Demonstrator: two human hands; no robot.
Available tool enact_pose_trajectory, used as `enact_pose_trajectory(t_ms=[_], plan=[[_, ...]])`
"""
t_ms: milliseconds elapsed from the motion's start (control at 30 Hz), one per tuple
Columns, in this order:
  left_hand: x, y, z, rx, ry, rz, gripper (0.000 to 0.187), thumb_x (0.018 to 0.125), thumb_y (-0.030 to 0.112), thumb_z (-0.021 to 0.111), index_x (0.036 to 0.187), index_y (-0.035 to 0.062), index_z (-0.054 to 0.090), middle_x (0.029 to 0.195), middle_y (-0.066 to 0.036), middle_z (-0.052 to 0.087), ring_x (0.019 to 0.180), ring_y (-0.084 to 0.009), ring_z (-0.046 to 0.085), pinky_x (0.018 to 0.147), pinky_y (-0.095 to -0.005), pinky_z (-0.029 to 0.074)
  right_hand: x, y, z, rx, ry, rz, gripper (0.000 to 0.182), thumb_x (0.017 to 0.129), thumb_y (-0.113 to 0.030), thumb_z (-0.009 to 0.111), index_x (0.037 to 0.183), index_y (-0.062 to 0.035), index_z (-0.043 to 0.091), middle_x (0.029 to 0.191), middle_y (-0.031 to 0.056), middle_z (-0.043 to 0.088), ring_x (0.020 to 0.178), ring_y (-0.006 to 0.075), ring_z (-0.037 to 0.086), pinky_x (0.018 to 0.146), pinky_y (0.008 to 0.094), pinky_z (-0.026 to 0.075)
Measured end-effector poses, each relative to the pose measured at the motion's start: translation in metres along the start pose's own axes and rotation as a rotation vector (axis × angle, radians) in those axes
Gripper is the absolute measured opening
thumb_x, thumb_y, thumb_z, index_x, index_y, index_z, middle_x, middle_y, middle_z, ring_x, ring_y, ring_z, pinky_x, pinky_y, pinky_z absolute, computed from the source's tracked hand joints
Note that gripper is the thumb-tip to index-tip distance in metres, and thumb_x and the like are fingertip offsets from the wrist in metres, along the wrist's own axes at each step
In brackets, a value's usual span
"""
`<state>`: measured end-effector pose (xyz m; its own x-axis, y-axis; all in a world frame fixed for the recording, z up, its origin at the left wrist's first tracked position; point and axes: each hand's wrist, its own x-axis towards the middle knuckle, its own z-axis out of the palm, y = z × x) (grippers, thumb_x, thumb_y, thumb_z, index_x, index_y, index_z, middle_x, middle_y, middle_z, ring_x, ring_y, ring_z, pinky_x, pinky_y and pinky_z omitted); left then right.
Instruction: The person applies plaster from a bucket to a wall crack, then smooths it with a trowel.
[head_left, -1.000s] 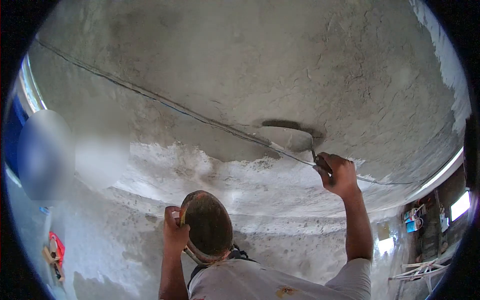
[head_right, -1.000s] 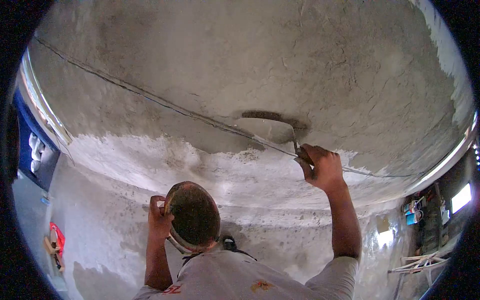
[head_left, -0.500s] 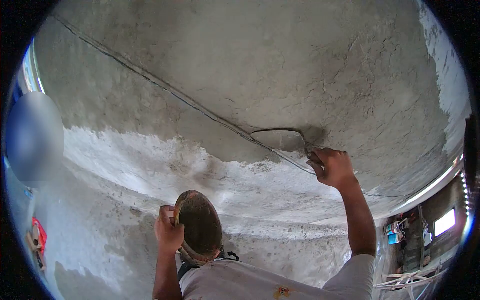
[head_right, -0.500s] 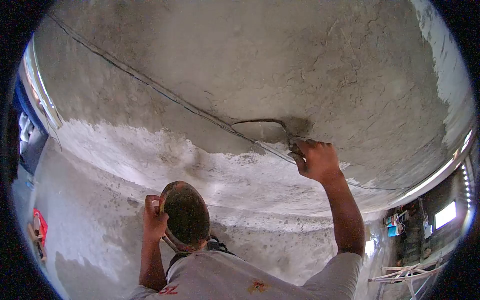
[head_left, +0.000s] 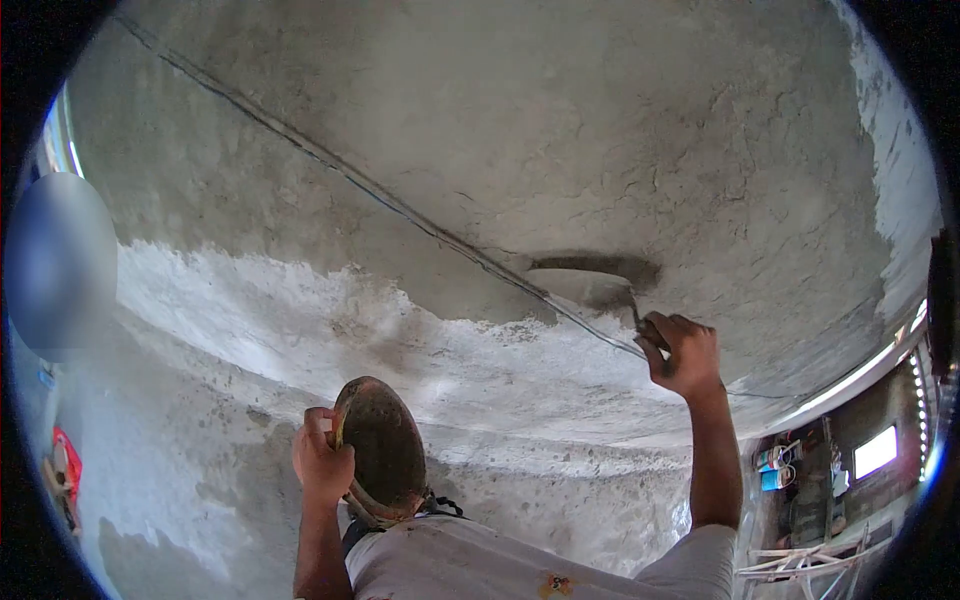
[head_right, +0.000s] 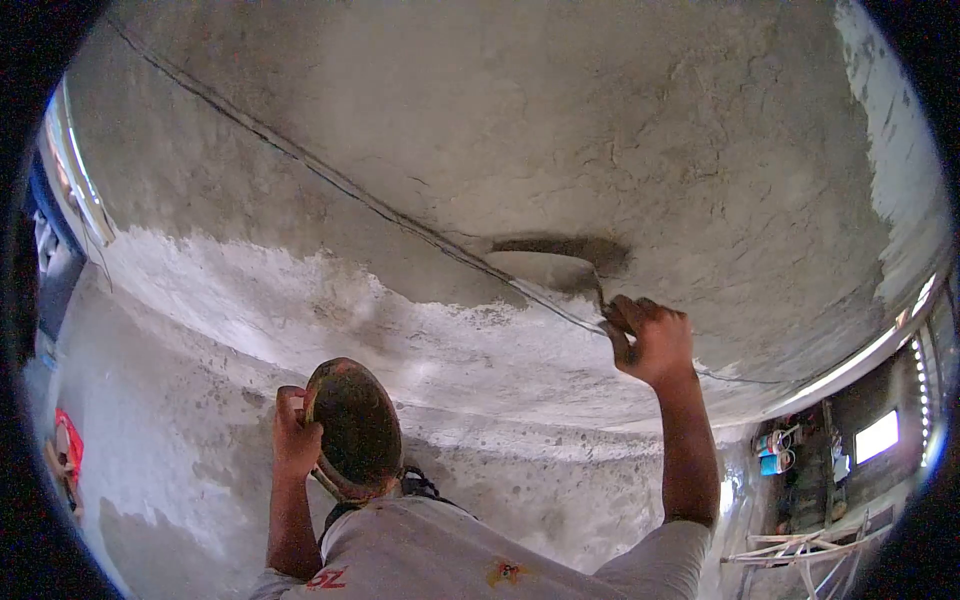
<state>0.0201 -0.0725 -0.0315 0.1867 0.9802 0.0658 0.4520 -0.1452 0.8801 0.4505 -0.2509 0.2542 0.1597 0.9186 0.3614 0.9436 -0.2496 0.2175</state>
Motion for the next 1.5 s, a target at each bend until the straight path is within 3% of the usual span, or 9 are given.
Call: enact_pose_trajectory(t_ms=[133, 233, 300, 500, 800, 967, 1200, 1333, 1500], plan=[[0.001, 0.012, -0.005, 0.062, 0.023, 0.06, 0.047, 0.066, -0.005, 0.057, 0.11, 0.0081, 0.053, 0.074, -0.016, 0.066, 0.08, -0.0438, 0.063, 0.069, -0.0529, 0.045, 0.025, -0.007, 0.006, -0.137, -0.029, -0.087, 0.024, 0.086, -0.029, 0.071, 0.105, -0.0137, 0.068, 0.081, 0.011, 0.069, 0.071, 0.034, 0.069, 0.063, 0.046, 0.055], [0.001, 0.007, -0.004, -0.011, -0.05, -0.072, 0.047, 0.065, -0.005, 0.057, 0.111, 0.0077, 0.054, 0.074, -0.016, 0.066, 0.082, -0.0428, 0.064, 0.071, -0.0526, 0.045, 0.03, -0.001, 0.016, -0.132, -0.043, -0.079, 0.03, 0.086, -0.028, 0.07, 0.112, -0.0129, 0.07, 0.082, 0.0107, 0.069, 0.07, 0.0334, 0.07, 0.064, 0.0461, 0.056], [-0.001, -0.004, 0.001, -0.046, 0.038, 0.047, 0.047, 0.065, -0.006, 0.056, 0.111, 0.0075, 0.053, 0.073, -0.017, 0.067, 0.074, -0.0422, 0.065, 0.068, -0.0524, 0.046, 0.029, 0.003, 0.016, -0.118, -0.011, -0.086, 0.03, 0.085, -0.027, 0.071, 0.112, -0.0124, 0.07, 0.083, 0.0105, 0.07, 0.07, 0.0332, 0.07, 0.063, 0.046, 0.056], [-0.005, 0.014, -0.009, -0.095, -0.005, 0.013, 0.047, 0.066, -0.006, 0.056, 0.111, 0.0079, 0.051, 0.068, -0.017, 0.066, 0.062, -0.0428, 0.063, 0.061, -0.0517, 0.045, 0.012, 0.0, 0.005, 0.084, 0.106, -0.014, 0.032, 0.079, -0.022, 0.077, 0.109, -0.0111, 0.07, 0.081, 0.0105, 0.07, 0.067, 0.0333, 0.069, 0.063, 0.0453, 0.056], [-0.008, -0.005, -0.002, -0.036, -0.05, -0.046, 0.051, 0.065, -0.004, 0.06, 0.112, 0.0107, 0.051, 0.077, -0.014, 0.069, 0.078, -0.0416, 0.065, 0.071, -0.0548, 0.045, 0.036, -0.019, 0.035, 0.002, 0.071, -0.078, 0.034, 0.077, -0.021, 0.073, 0.11, -0.0142, 0.071, 0.084, 0.0103, 0.07, 0.074, 0.0333, 0.07, 0.065, 0.047, 0.057], [-0.012, -0.008, -0.005, 0.005, 0.004, -0.02, 0.052, 0.065, -0.005, 0.061, 0.113, 0.0112, 0.05, 0.077, -0.015, 0.068, 0.079, -0.0435, 0.064, 0.07, -0.0556, 0.044, 0.025, -0.011, 0.024, 0.052, 0.231, 0.011, 0.038, 0.078, -0.019, 0.074, 0.115, -0.0119, 0.071, 0.085, 0.0106, 0.071, 0.07, 0.033, 0.07, 0.062, 0.0461, 0.057], [-0.014, 0.003, -0.013, 0.028, -0.023, -0.08, 0.049, 0.066, -0.003, 0.06, 0.113, 0.0112, 0.05, 0.075, -0.016, 0.067, 0.079, -0.045, 0.063, 0.069, -0.0567, 0.043, 0.015, -0.028, 0.026, -0.002, 0.094, -0.04, 0.035, 0.077, -0.017, 0.076, 0.111, -0.0111, 0.07, 0.082, 0.0109, 0.069, 0.069, 0.0335, 0.069, 0.062, 0.0433, 0.057], [-0.015, -0.001, -0.014, 0.041, 0.005, 0.014, 0.048, 0.068, -0.003, 0.059, 0.113, 0.0109, 0.05, 0.074, -0.017, 0.067, 0.079, -0.0447, 0.064, 0.068, -0.0571, 0.043, 0.013, -0.026, 0.041, 0.004, 0.175, 0.046, 0.03, 0.08, -0.019, 0.077, 0.108, -0.0103, 0.071, 0.082, 0.0106, 0.07, 0.068, 0.0333, 0.069, 0.061, 0.0429, 0.056], [-0.016, 0.002, -0.026, 0.01, -0.026, -0.072, 0.047, 0.069, -0.002, 0.059, 0.113, 0.0105, 0.049, 0.079, -0.018, 0.069, 0.075, -0.045, 0.064, 0.066, -0.0552, 0.045, -0.008, -0.025, 0.038, 0.129, 0.296, 0.078, 0.03, 0.083, -0.023, 0.076, 0.11, -0.0108, 0.07, 0.079, 0.0095, 0.069, 0.066, 0.0317, 0.07, 0.058, 0.0425, 0.056]])
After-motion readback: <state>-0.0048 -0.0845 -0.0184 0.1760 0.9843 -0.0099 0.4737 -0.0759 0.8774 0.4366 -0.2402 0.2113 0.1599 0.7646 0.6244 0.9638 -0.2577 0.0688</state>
